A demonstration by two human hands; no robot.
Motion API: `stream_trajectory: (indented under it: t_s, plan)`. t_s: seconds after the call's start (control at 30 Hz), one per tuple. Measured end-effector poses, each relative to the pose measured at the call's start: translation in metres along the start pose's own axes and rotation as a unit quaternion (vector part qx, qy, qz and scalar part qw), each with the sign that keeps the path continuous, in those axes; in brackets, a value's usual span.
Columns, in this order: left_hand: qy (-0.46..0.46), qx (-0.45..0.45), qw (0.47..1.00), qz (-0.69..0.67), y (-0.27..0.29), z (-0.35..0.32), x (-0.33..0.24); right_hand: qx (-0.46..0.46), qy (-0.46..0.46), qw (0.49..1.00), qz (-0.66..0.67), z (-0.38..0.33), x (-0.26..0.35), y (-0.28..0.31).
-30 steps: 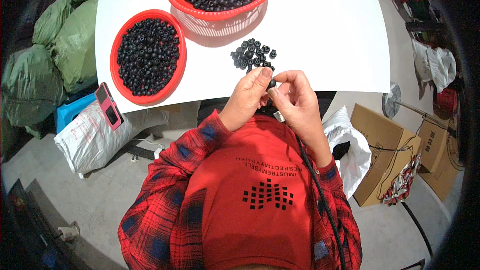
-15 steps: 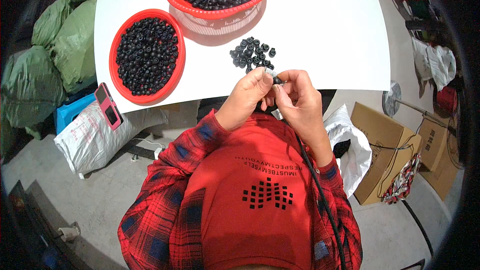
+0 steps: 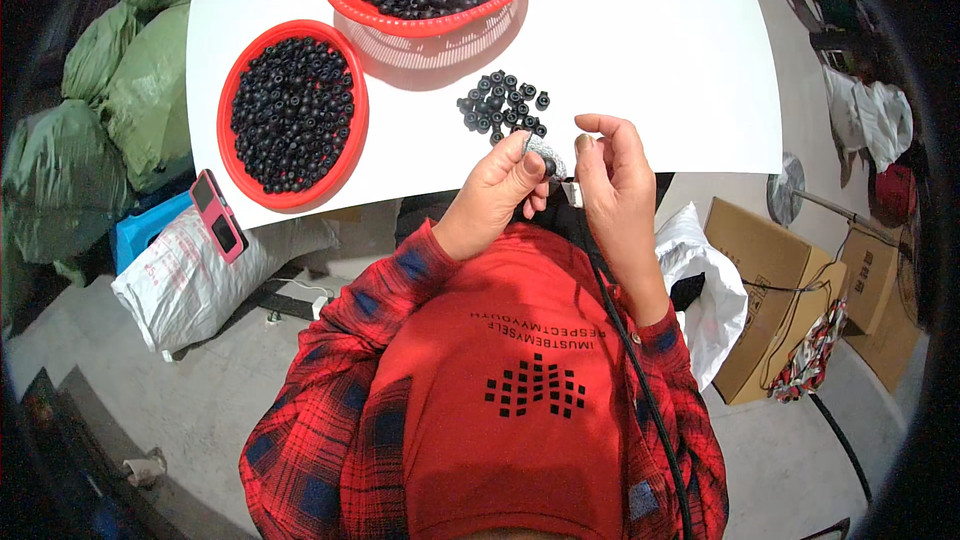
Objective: The person assembles small black plastic components by hand, pressing pieces together one at a time.
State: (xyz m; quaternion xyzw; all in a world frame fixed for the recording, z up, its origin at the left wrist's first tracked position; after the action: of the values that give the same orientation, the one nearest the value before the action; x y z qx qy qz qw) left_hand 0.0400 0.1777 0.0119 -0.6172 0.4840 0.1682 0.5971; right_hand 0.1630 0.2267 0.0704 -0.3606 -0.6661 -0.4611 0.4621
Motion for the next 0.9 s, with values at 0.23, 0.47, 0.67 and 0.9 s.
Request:
stream_trajectory:
  t_s: [0.23,0.47,0.67,0.9]
  plan:
    - [-0.018,0.007,1.0,0.007,-0.0015,-0.0004,0.001,-0.004,-0.035,0.999,-0.01,-0.0005,0.0004,-0.0026]
    - [-0.013,-0.001,1.0,0.008,-0.0022,-0.0015,0.0017,-0.006,-0.026,1.0,-0.011,-0.0001,-0.0023,-0.0051]
    - [-0.012,0.002,1.0,0.015,-0.0023,-0.0017,0.0023,-0.002,-0.031,0.999,-0.007,-0.0002,-0.0032,-0.0062]
    - [-0.009,-0.004,1.0,0.019,-0.0023,-0.0017,0.0021,-0.005,-0.032,0.999,0.004,-0.0003,-0.0058,-0.0066]
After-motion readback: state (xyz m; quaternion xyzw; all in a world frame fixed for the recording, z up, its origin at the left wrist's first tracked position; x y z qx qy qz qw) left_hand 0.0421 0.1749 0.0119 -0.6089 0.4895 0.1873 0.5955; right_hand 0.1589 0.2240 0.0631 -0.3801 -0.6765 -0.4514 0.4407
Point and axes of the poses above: each hand's wrist, its own z-axis towards the middle knuckle, its own y-axis out of the back of the hand, x = y × z, the point moved 7 cm from there along z, towards the middle knuckle, and after that the axes turned 10 degrees about x, right-handed, at the moved point
